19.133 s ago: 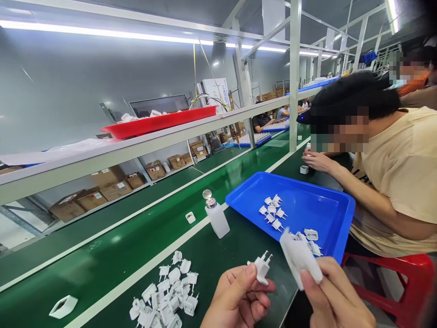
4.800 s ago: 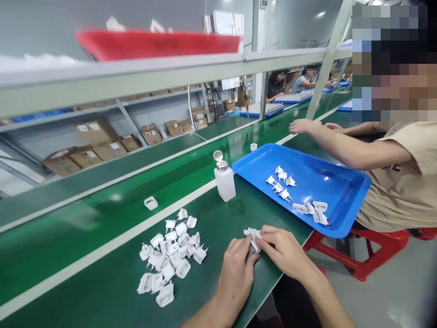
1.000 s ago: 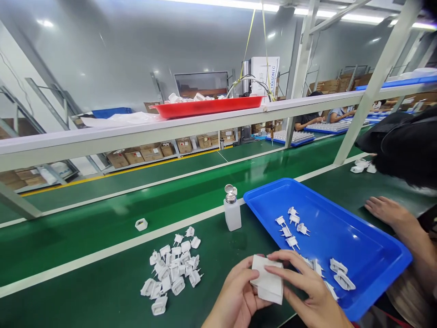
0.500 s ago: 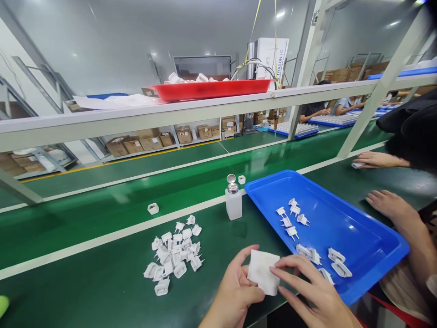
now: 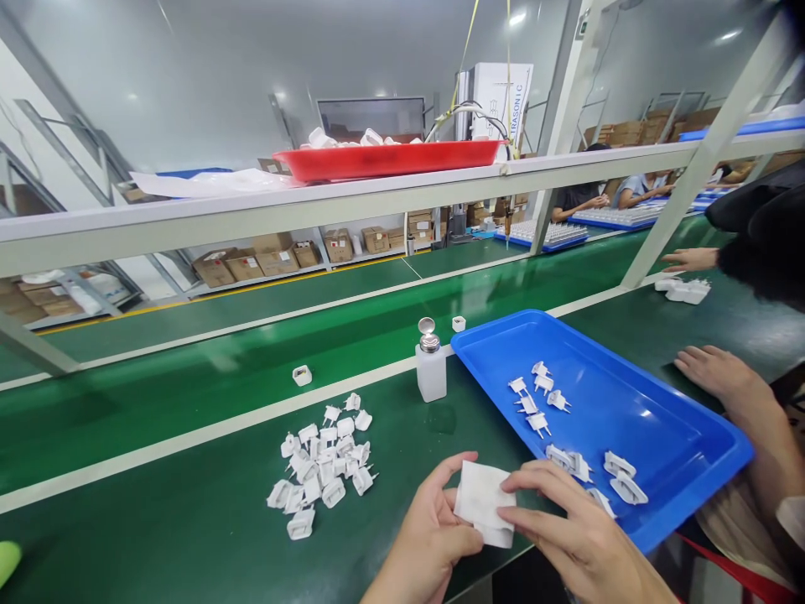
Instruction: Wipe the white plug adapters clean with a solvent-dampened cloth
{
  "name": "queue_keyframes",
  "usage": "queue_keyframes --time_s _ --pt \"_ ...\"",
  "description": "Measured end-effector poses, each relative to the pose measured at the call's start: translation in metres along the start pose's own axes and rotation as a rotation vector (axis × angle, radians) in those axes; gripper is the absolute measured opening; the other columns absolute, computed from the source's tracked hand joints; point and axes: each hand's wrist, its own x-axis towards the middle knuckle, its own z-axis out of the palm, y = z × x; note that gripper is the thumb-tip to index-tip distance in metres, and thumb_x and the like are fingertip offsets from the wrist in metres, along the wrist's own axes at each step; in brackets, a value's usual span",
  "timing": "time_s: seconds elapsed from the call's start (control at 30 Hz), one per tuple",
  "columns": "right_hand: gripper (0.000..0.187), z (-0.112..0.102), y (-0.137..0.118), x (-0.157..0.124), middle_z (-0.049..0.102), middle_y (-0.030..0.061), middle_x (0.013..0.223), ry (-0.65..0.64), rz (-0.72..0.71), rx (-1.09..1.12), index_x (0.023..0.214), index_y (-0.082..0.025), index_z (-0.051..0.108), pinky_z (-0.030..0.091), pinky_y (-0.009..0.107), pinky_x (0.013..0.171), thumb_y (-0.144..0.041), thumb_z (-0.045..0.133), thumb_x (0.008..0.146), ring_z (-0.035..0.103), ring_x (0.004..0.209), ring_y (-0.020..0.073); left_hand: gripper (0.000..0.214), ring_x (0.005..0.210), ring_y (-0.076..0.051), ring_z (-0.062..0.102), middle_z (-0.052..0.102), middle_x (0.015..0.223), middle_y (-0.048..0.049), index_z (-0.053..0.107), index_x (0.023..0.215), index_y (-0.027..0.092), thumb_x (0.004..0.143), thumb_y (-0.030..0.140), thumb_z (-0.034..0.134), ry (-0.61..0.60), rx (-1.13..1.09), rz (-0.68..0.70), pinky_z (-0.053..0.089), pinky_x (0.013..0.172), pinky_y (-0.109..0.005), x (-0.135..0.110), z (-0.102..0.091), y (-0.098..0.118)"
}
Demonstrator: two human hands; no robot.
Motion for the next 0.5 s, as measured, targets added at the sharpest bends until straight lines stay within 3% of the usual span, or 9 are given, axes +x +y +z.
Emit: queue_keyframes --time_s 0.17,0.27,0.37,0.43,0.5 --pt "0.040 -0.003 -0.007 0.004 0.067 0.0083 0.114 0.139 -0.073 0.101 0.118 -0.030 0.072 0.059 0.033 0.085 -0.003 0.055 0.094 0.064 0.108 0.0222 0.072 0.080 -0.022 0.072 0.077 0.093 -0.0095 0.063 0.131 0.014 0.061 0.004 0.072 0.068 -0.085 -0.056 0.056 0.079 -0.034 -0.003 0.008 0.006" --pt "0.038 -0.003 -0.009 0.000 0.068 0.0062 0.118 0.118 -0.034 0.121 0.117 -0.035 0.074 0.059 0.033 0.089 -0.008 0.061 0.093 0.065 0.111 0.0220 0.059 0.079 -0.020 0.070 0.076 0.094 -0.0095 0.065 0.130 0.013 0.072 0.015 0.077 0.110 -0.090 -0.021 0.057 0.077 -0.033 -0.003 0.010 0.005" --pt "0.043 0.008 -0.008 -0.007 0.065 0.0065 0.132 0.133 0.248 0.226 0.131 -0.039 0.068 0.058 0.036 0.095 -0.028 0.073 0.091 0.064 0.120 0.0259 0.060 0.076 -0.018 0.069 0.075 0.090 -0.0081 0.064 0.131 0.014 0.075 0.024 0.083 0.128 -0.052 0.005 0.055 0.073 -0.030 0.000 0.009 0.001" --pt "0.058 0.025 -0.007 -0.011 0.066 0.0106 0.132 0.237 0.567 0.456 0.146 -0.033 0.056 0.059 0.037 0.093 -0.043 0.072 0.091 0.067 0.117 0.0273 0.064 0.078 -0.020 0.071 0.075 0.087 -0.0076 0.062 0.132 0.016 0.074 0.028 0.086 0.145 -0.034 0.022 0.055 0.073 -0.031 0.002 0.008 -0.003" --pt "0.062 0.044 -0.006 -0.012 0.072 0.0132 0.118 0.296 0.809 0.766 0.144 -0.022 0.057 0.060 0.037 0.088 -0.052 0.069 0.091 0.072 0.106 0.0274 0.065 0.076 -0.021 0.070 0.075 0.086 -0.0074 0.061 0.132 0.016 0.074 0.032 0.086 0.158 0.004 0.051 0.053 0.071 -0.030 0.004 0.007 -0.007"
